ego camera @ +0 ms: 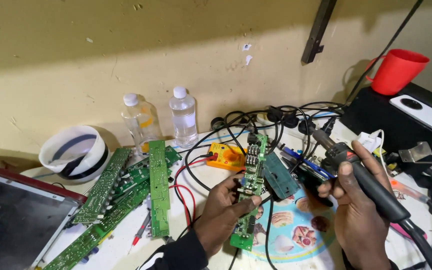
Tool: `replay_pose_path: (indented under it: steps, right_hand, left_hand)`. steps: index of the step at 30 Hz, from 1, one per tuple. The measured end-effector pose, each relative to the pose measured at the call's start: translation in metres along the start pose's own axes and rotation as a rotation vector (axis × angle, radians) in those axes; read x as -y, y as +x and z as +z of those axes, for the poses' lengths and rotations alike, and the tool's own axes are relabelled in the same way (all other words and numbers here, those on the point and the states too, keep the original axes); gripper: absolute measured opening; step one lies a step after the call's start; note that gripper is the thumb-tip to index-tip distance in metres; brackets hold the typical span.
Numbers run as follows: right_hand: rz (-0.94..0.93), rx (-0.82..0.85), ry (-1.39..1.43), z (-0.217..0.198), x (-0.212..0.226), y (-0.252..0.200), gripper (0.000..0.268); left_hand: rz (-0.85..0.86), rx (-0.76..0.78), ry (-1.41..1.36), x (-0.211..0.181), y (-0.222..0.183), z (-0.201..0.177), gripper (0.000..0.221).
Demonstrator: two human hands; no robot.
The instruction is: Using a hot air rework station to desolder or repair components on multiple circuit boards at a workbench.
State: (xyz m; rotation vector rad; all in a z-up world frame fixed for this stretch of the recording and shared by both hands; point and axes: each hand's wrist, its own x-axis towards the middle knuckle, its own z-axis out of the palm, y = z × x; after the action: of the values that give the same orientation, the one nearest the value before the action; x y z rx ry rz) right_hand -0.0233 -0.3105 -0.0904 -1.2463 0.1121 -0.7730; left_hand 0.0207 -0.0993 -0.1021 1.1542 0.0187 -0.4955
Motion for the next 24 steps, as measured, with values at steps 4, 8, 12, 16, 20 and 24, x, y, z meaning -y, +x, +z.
replay_pose_path:
  steps: [4, 8, 12, 16, 20, 24]
  right_hand:
    - [-0.003, 0.075, -0.109, 0.009, 0.005, -0.004, 0.084]
    - [0.036, 0.025, -0.199, 0.035, 0.026, -0.014, 0.076]
    - [0.158, 0.01, -0.158, 0.035, 0.026, -0.016, 0.093]
    - [0.12, 0.111, 0.018, 0.021, 0.01, -0.017, 0.085]
    - [0.101, 0.09, -0.006, 0.022, 0.013, -0.018, 0.087]
    - [0.031, 0.031, -0.123, 0.024, 0.015, -0.019, 0.089]
  left_hand:
    - [-0.011, 0.056, 0.236, 0.012, 0.005, 0.001, 0.079]
    - [0.118, 0.186, 0.2, 0.006, -0.002, 0.015, 0.052]
    - [0.159, 0.268, 0.382, 0.001, -0.011, 0.026, 0.058]
    - [0.069, 0.286, 0.205, 0.003, -0.014, 0.031, 0.055]
    - [-0.052, 0.239, 0.082, -0.002, -0.019, 0.036, 0.055]
    - [-0.043, 0.359, -0.094, 0.018, -0.007, 0.03, 0.038]
